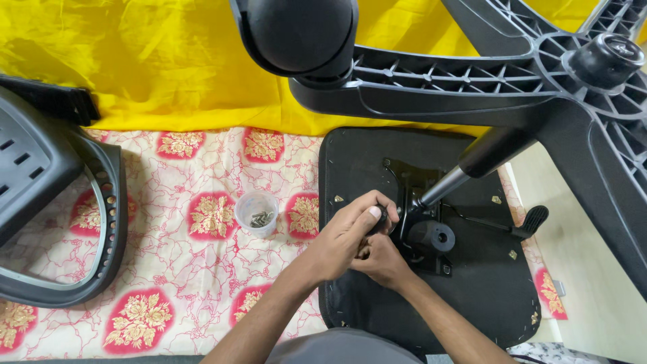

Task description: The person works on an office chair turned upside down on a bed, using a screwdriver to drive screws into the seat mounting plate. They pick screws one at a time from a small plastic cup and tighten them into the plate holes by hand and with the screwdriver.

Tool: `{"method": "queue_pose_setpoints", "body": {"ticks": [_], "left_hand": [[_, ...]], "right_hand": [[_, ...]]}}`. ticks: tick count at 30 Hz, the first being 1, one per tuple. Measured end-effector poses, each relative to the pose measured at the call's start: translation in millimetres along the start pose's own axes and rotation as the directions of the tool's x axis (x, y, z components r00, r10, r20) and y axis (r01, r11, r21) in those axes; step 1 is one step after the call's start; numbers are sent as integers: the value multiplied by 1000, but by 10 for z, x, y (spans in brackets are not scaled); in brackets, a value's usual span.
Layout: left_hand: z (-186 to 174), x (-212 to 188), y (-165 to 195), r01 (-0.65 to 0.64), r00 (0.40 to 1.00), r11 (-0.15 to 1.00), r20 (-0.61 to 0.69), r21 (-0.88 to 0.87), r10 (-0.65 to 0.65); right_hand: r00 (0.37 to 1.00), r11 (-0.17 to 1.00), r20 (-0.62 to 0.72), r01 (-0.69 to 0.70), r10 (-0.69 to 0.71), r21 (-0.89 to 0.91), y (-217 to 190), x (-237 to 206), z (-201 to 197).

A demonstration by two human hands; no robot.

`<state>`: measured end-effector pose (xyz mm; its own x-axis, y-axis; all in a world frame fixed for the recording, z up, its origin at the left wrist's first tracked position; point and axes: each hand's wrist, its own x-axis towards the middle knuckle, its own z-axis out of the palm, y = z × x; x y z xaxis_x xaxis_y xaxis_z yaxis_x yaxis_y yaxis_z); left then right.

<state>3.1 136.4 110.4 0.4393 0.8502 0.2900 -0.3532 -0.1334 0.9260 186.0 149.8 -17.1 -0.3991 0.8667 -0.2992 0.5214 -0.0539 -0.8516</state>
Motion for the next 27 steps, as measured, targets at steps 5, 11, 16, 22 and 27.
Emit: {"method": "queue_pose_setpoints", "body": {"ticks": [5,11,16,22,27], "left_hand": [[-28,-4,66,87,996,990,-45,112,-83],[117,-45,72,-17,1000,996,-24,92,19],[169,-73,27,13,996,976,-86,219,6],[89,-66,-18,-20,981,985,-185,172,53],[12,-116,-83,37,984,982,-163,-183,-67]], "right_hand": [[998,998,-13,56,-57,-42,-66,14,-38],[949,919,47,289,-312,268,37,-15,-127],[906,860,-118,424,-407,284,-28,2,-104],[961,962,-51,273,-272,7,-181,-11,-22],[999,999,-28,34,-33,26,-62,6,-3]]}}
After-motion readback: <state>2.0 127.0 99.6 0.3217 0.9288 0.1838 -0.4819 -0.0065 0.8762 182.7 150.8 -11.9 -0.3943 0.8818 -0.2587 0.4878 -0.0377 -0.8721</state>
